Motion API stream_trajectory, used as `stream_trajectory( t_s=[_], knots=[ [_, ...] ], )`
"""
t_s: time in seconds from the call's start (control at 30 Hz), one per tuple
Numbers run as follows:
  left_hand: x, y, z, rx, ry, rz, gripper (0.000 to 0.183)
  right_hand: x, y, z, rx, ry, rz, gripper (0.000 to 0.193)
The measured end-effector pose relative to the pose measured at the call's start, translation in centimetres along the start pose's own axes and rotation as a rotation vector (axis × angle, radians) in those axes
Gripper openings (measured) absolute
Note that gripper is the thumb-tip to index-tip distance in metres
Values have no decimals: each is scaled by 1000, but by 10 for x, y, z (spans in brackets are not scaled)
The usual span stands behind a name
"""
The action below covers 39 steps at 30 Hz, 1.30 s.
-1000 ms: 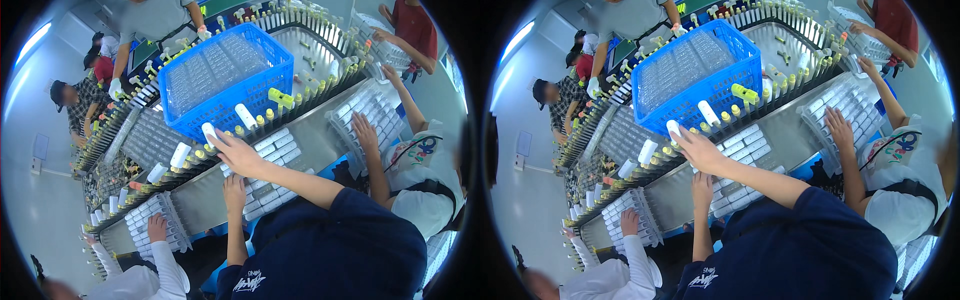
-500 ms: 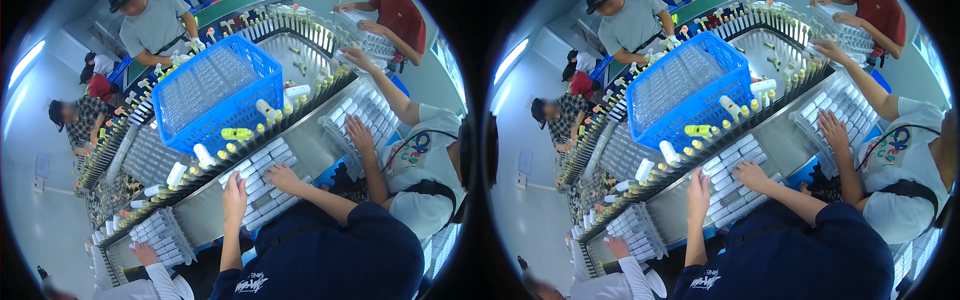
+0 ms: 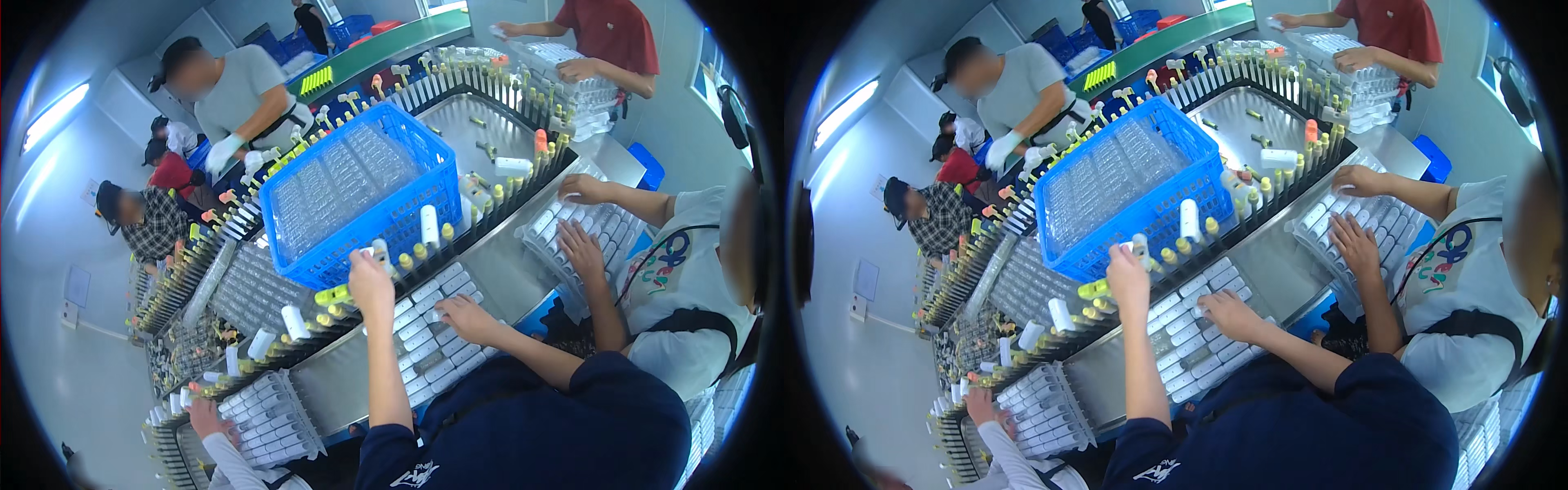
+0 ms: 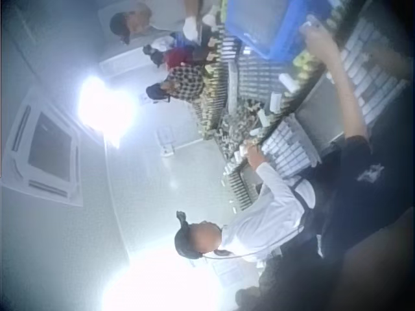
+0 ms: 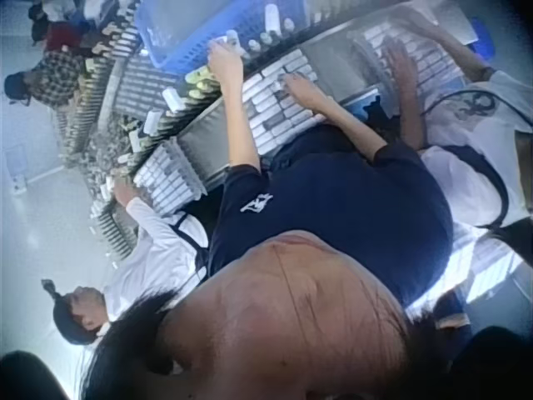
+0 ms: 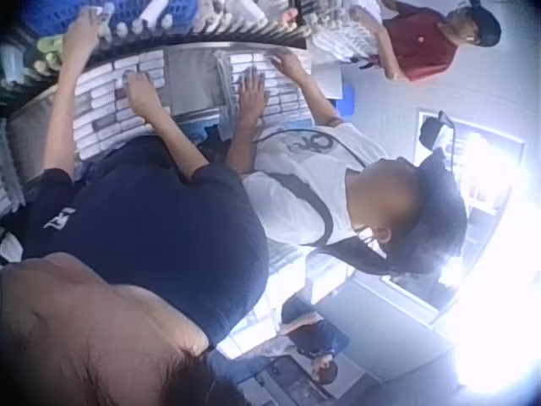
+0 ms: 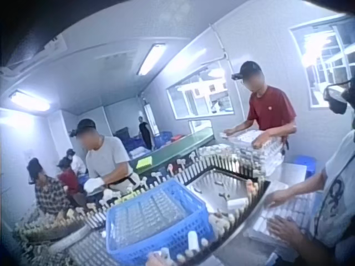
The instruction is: The person places small white cylindrical items into a clear plastic tray with bubble wrap. They repeatedly pick up items from a blue basket and arrange them in the tray, then stack the filled trays on a nearby table.
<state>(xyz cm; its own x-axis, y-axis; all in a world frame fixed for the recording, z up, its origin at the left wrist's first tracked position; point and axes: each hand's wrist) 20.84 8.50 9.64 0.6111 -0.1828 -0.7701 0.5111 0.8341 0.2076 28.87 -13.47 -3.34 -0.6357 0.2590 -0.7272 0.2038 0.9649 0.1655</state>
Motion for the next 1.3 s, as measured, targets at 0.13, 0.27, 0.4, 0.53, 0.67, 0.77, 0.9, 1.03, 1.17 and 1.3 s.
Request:
stream_trajectory(
  t_s=[0.13,0.27,0.4,0.53,0.67,0.77,0.9,1.03,1.17,1.3],
  knots=[
    [-38,-13,6,-7,133,-65,33,-46,-5,-27,118,1,146,30],
    [-38,-13,-19,-47,351,50,30,-78,2,-46,120,82,242,30],
    [-39,-6,-38,45,288,104,27,-87,3,-53,193,229,400,30],
    [-39,1,-77,-22,404,131,27,-93,10,-52,286,420,461,32],
    [-49,-22,-99,73,574,322,45,-108,20,-49,339,518,532,37],
    [-64,-24,-127,20,503,248,59,-124,31,-36,296,554,619,40],
    [-84,-27,-139,45,570,364,60,-148,55,5,312,583,791,43],
    [-61,-89,-151,150,393,616,47,-173,90,19,192,133,865,41],
    [-4,-184,-153,178,72,185,35,-210,111,-16,-36,-157,320,40],
    [31,-230,-160,218,-53,6,32,-222,133,-21,-95,-166,-149,44]
  ],
)
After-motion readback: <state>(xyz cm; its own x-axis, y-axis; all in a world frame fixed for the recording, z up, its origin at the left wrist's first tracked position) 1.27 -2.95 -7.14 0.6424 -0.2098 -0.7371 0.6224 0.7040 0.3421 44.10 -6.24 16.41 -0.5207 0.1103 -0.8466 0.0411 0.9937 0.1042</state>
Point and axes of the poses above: each hand's wrist, its own y-axis towards the middle knuckle, its own x-axis out of the palm, z = x × y, and after that the axes turned 8 degrees about -z, right-handed
